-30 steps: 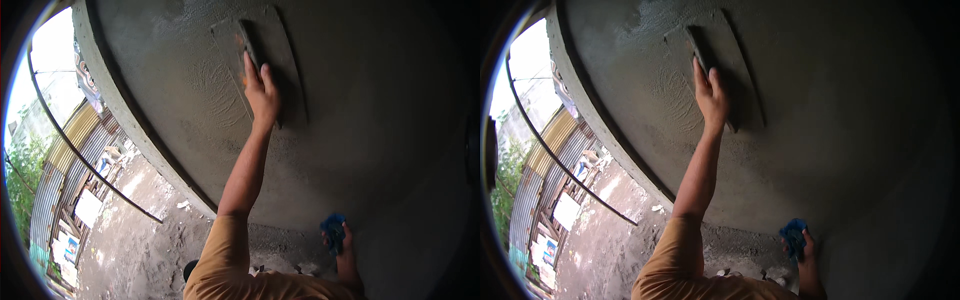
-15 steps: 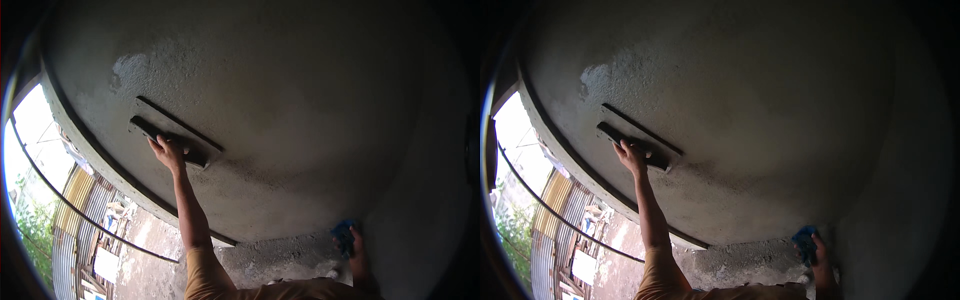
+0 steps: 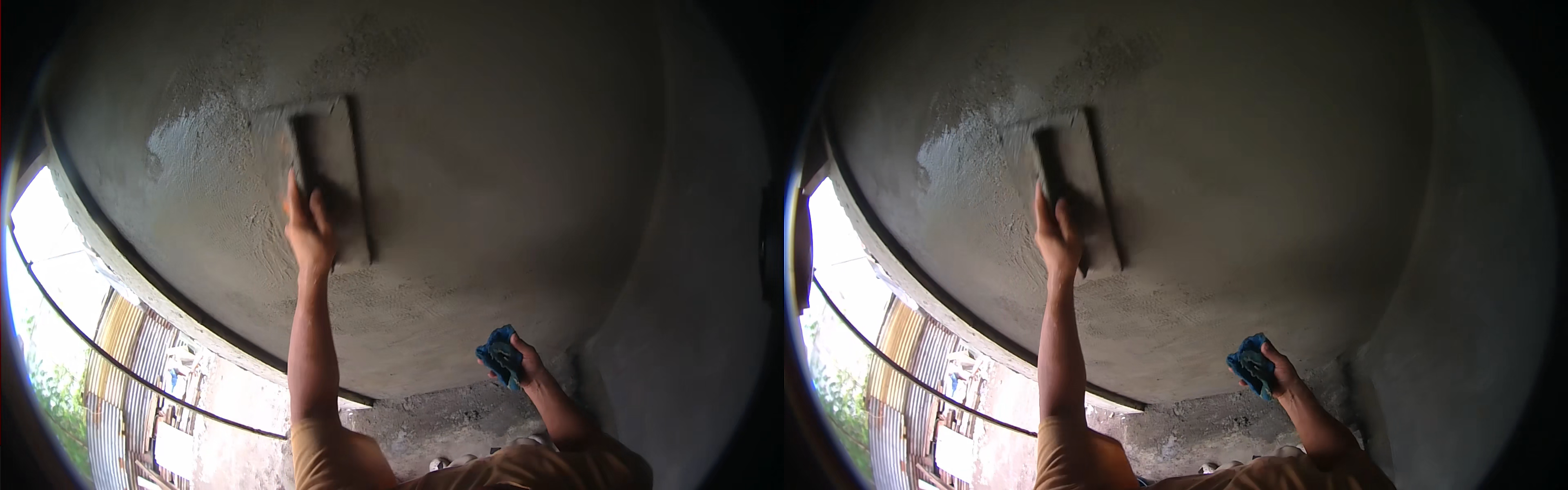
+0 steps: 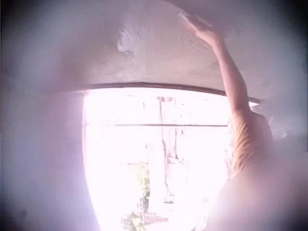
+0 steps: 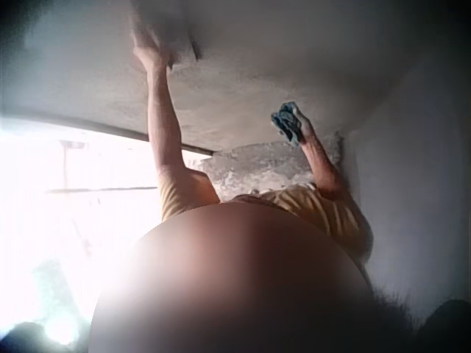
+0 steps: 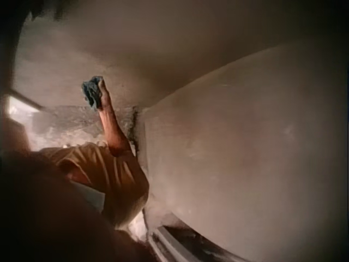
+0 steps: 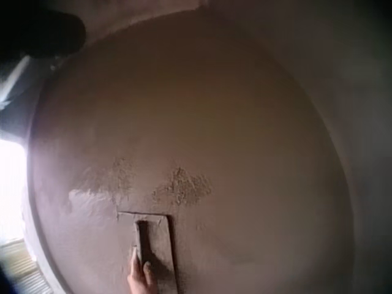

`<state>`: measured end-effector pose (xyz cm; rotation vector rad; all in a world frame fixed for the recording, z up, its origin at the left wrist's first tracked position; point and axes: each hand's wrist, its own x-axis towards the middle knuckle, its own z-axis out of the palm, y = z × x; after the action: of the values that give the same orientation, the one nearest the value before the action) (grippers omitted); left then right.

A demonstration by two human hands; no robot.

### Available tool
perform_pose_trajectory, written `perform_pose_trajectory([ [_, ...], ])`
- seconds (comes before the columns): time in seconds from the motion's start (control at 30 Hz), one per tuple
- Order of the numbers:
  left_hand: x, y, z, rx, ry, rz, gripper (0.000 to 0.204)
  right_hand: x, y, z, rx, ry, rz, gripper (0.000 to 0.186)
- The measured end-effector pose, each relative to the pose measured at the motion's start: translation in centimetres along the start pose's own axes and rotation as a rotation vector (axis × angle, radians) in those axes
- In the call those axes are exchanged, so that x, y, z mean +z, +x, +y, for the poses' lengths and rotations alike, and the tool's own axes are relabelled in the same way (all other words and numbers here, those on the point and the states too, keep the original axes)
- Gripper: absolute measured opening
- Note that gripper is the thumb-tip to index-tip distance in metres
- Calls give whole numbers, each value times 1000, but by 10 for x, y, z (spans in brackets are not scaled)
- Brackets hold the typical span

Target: The person smooths a layer of wet plaster on a wall using a hand trowel, occasionally dipping a sponge into a bucket of water and wiping the surface to refine the finish.

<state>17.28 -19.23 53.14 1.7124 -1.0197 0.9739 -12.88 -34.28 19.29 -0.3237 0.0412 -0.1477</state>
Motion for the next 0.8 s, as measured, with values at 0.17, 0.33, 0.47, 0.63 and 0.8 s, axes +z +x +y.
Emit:
perform_pose_trajectory([
  [0.17,-61,59,-41,-266,-240,386,51,-15,-50,-34,25,-172,13,55],
  [0.33,-16,153,34,142,2,266,56,-37,-48,-36,26,-184,126,56],
  [0.47,43,25,60,14,-72,35,46,-30,-37,-26,27,-103,78,56],
  [0.63,-47,8,-50,-56,-49,235,51,-6,-51,-15,-12,-260,77,58],
  [0.8,-59,153,38,-48,-82,258,46,18,-63,-36,87,-383,55,59],
])
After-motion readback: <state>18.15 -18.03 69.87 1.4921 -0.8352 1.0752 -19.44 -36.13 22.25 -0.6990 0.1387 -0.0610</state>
